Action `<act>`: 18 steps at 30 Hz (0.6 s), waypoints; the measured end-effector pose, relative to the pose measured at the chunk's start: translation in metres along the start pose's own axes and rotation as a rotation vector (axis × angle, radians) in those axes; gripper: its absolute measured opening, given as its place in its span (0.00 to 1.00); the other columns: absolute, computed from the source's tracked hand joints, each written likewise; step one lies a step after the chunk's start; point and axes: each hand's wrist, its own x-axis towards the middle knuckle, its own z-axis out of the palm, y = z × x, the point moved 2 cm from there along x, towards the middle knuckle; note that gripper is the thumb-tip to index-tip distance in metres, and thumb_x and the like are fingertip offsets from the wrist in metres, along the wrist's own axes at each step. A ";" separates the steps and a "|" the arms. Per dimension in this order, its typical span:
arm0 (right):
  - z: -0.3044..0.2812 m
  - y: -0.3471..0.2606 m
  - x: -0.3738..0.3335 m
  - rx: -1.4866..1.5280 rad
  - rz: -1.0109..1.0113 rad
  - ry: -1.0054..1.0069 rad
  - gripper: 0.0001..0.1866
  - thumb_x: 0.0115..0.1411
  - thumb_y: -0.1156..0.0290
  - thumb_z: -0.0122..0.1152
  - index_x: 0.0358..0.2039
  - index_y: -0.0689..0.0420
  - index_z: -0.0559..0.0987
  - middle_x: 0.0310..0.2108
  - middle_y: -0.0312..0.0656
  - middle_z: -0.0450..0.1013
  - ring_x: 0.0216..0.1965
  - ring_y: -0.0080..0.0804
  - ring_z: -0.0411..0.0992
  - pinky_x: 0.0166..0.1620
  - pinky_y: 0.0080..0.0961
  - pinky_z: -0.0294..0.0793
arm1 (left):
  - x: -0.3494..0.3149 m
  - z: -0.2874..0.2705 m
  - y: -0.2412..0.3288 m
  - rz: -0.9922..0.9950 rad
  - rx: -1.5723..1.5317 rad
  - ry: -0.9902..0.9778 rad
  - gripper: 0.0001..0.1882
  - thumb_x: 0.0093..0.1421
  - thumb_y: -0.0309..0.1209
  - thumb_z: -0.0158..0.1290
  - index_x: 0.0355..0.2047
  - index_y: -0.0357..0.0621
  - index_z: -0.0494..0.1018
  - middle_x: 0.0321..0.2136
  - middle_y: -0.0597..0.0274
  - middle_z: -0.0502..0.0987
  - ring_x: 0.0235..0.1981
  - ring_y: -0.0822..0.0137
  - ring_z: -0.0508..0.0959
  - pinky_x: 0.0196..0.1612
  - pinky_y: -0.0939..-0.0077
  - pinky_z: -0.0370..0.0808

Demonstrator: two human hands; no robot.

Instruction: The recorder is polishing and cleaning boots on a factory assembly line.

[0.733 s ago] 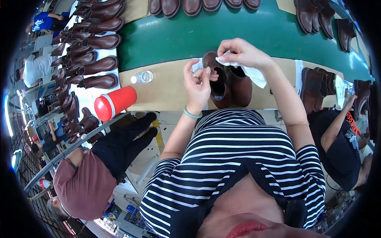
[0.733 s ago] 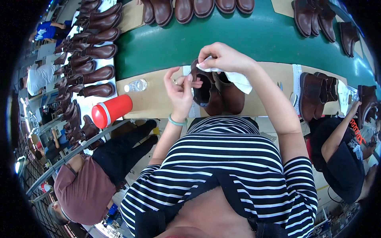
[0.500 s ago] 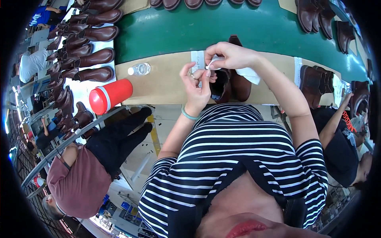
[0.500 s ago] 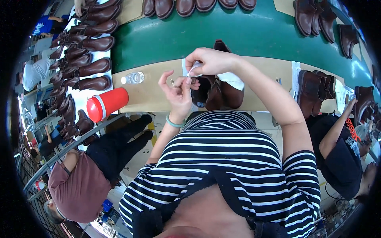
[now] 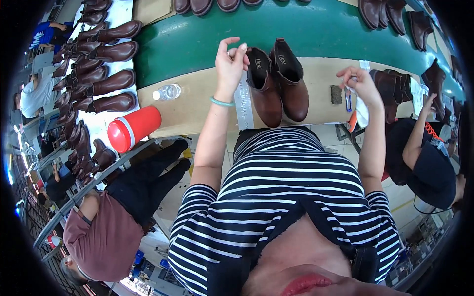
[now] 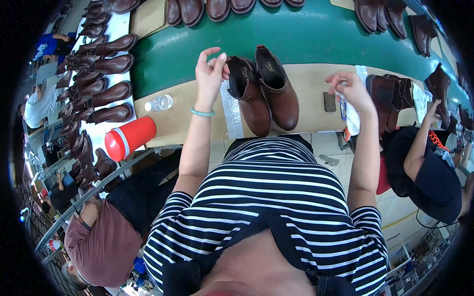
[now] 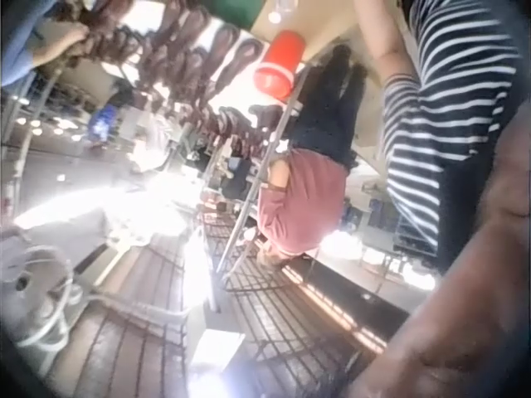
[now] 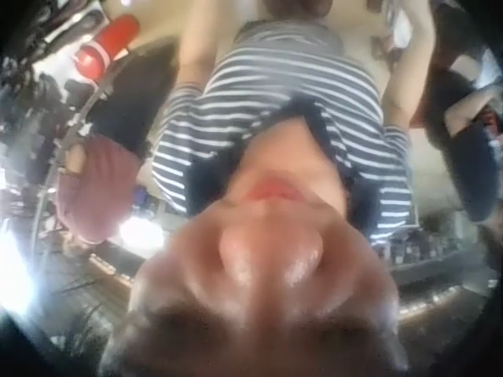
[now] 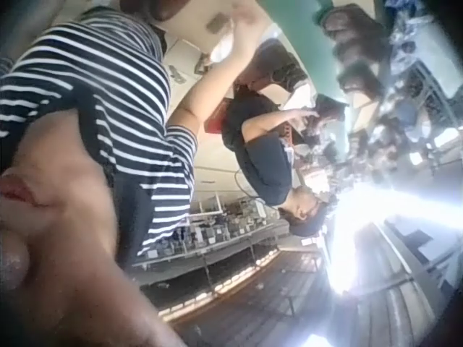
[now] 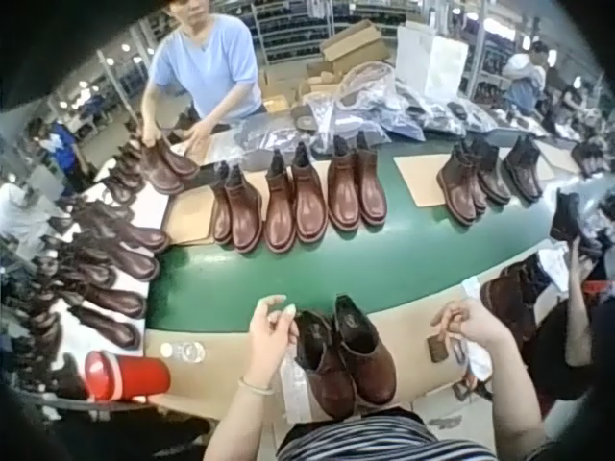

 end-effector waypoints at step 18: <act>0.005 0.189 -0.043 -0.886 0.160 0.753 0.14 0.58 0.63 0.57 0.42 0.56 0.77 0.39 0.48 0.72 0.39 0.48 0.73 0.42 0.43 0.72 | 0.043 -0.007 -0.024 0.086 0.078 -0.551 0.08 0.64 0.29 0.49 0.37 0.39 0.75 0.37 0.62 0.79 0.42 0.70 0.75 0.53 0.75 0.67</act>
